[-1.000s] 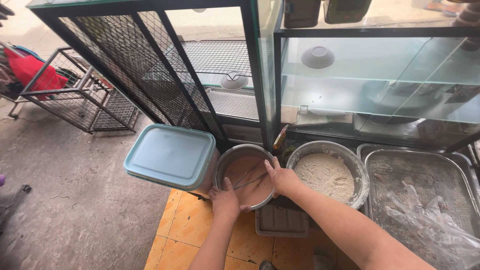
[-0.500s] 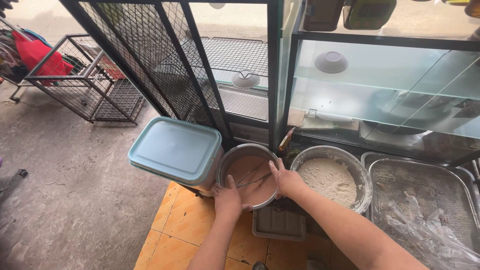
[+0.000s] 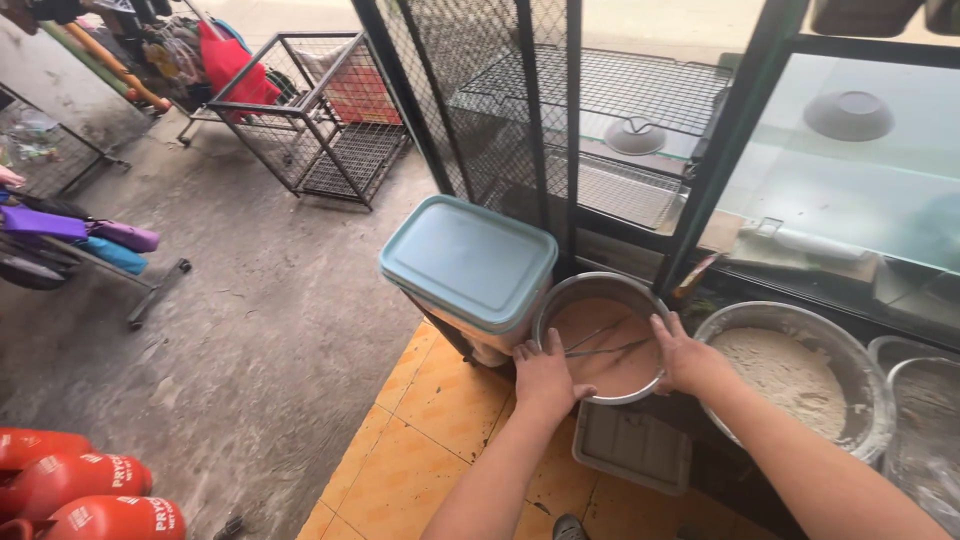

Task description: The recorder is preparing chicken pieces by coating them in batter and flour, frying them in hot oil, and then transferring the cooked chicken to a display case.

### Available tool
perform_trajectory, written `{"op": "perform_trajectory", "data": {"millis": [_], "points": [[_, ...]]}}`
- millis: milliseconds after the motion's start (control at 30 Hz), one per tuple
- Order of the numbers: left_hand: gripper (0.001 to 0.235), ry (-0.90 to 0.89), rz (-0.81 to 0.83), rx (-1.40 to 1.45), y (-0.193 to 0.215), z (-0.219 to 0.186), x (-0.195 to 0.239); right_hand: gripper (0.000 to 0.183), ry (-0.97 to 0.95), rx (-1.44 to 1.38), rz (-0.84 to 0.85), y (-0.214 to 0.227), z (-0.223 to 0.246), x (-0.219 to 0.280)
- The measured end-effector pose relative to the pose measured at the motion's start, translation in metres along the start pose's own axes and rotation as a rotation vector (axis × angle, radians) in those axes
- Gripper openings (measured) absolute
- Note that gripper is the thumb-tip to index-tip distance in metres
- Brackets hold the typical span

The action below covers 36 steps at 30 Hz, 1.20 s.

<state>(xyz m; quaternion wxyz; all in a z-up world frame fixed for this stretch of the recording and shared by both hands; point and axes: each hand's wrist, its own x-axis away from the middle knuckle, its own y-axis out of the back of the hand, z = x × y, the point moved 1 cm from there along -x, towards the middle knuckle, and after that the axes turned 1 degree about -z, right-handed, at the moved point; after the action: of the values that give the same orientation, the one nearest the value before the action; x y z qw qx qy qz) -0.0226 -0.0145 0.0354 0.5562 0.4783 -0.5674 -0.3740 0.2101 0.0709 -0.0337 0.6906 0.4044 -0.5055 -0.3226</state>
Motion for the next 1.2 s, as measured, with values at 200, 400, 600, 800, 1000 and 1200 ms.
{"op": "perform_trajectory", "data": {"millis": [200, 400, 600, 800, 1000, 1200], "points": [[0.044, -0.457, -0.660, 0.340, 0.020, 0.021, -0.002, 0.133, -0.042, 0.004, -0.013, 0.000, -0.003, 0.011], [0.041, -0.392, -0.741, 0.382, 0.083, 0.062, -0.039, 0.094, 0.120, -0.084, -0.414, -0.008, 0.002, 0.037], [0.052, -0.308, -0.514, 0.367, 0.050, 0.086, -0.080, 0.036, 0.180, -0.169, -0.419, -0.019, 0.038, 0.041], [0.056, -0.296, -0.528, 0.337, 0.048, 0.085, -0.081, 0.051, 0.289, -0.200, -0.376, -0.035, 0.096, -0.008], [0.058, -0.281, -0.518, 0.296, 0.042, 0.085, -0.089, 0.026, 0.241, 0.038, -0.180, -0.019, 0.150, -0.031], [0.064, -0.255, -0.487, 0.299, 0.044, 0.084, -0.088, 0.022, 0.326, -0.207, -0.648, -0.031, 0.095, -0.038]]}}
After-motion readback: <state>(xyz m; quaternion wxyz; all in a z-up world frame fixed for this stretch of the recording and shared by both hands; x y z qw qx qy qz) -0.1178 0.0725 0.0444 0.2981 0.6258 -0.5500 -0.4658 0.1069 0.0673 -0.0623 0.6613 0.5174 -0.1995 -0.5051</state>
